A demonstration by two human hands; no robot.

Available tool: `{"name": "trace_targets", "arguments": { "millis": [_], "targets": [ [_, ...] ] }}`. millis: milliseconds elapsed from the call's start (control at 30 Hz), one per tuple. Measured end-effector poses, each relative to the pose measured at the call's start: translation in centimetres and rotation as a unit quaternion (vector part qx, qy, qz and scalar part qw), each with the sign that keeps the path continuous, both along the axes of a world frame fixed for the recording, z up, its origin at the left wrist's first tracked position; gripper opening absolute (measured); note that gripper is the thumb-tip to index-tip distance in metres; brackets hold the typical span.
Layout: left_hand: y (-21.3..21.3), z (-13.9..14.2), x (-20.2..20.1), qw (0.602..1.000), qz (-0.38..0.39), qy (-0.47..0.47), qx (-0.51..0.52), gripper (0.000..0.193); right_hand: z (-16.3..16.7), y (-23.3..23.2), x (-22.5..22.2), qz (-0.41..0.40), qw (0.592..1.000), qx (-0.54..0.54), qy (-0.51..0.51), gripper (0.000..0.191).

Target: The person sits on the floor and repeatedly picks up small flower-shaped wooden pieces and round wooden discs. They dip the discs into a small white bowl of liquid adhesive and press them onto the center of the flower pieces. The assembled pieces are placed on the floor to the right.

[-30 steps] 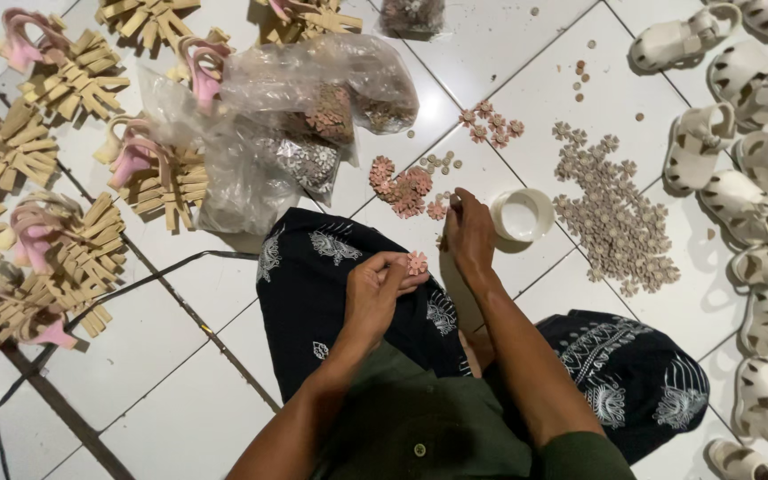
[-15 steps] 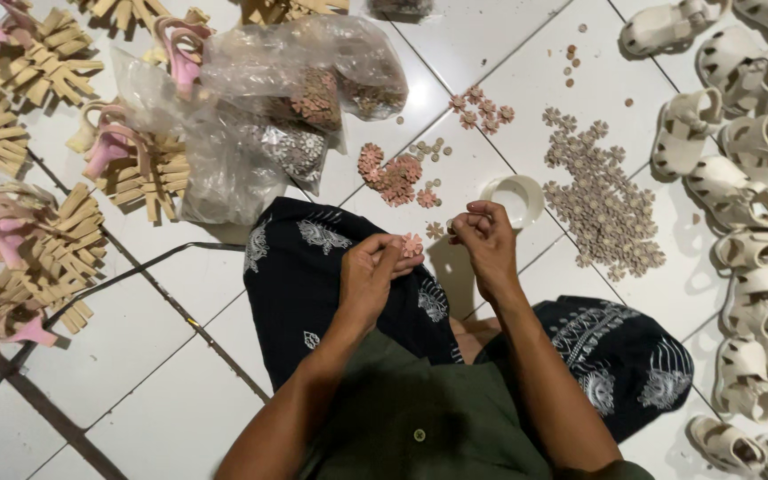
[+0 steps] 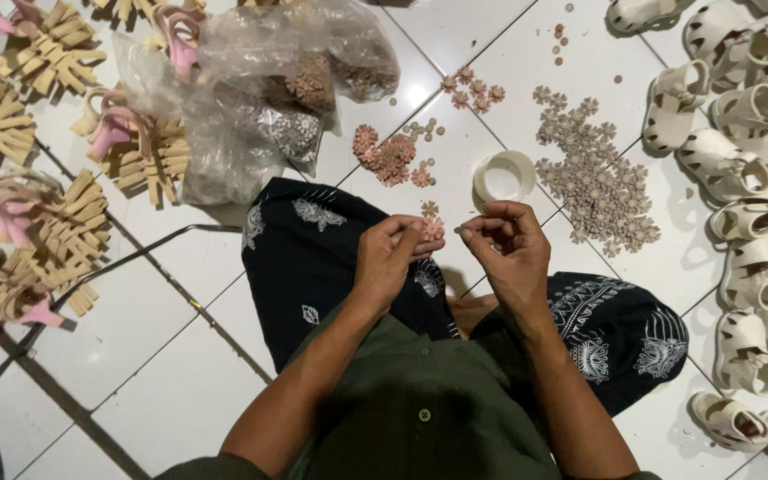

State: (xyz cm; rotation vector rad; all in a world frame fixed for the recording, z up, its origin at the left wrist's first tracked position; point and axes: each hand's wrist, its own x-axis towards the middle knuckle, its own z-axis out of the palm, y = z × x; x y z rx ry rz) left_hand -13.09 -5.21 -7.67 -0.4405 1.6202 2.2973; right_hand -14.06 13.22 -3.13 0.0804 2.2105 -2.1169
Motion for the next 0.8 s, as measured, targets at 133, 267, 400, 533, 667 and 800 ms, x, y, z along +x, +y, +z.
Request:
{"name": "trace_targets", "arguments": {
  "millis": [133, 267, 400, 533, 667, 800],
  "targets": [
    [0.4, 0.1, 0.1, 0.998, 0.013, 0.026, 0.050, 0.031, 0.1, -1.1, 0.9, 0.010, 0.994, 0.082, 0.072, 0.034],
    [0.6, -0.1, 0.3, 0.999, 0.007, 0.036, 0.029, 0.030, 0.0, -1.9, 1.4, -0.002, 0.990, 0.109, 0.086, 0.036],
    [0.7, -0.3, 0.4, 0.999, 0.004, 0.042, 0.015, 0.028, -0.1, -2.1, 1.4, -0.003, 0.989, 0.112, 0.098, 0.037],
    [0.7, -0.2, 0.4, 0.998, -0.001, 0.051, 0.028, 0.026, 0.0, -2.2, 1.3, 0.008, 0.979, 0.165, 0.123, 0.036],
    [0.7, 0.1, 0.5, 0.998, -0.007, 0.059, 0.036, 0.026, 0.0, -2.3, 1.3, 0.009, 0.969, 0.204, 0.138, 0.038],
    [0.4, 0.2, 0.5, 0.996, -0.027, 0.072, 0.042, 0.028, -0.2, -2.0, 1.3, 0.004, 0.959, 0.228, 0.171, 0.039]
  ]
}}
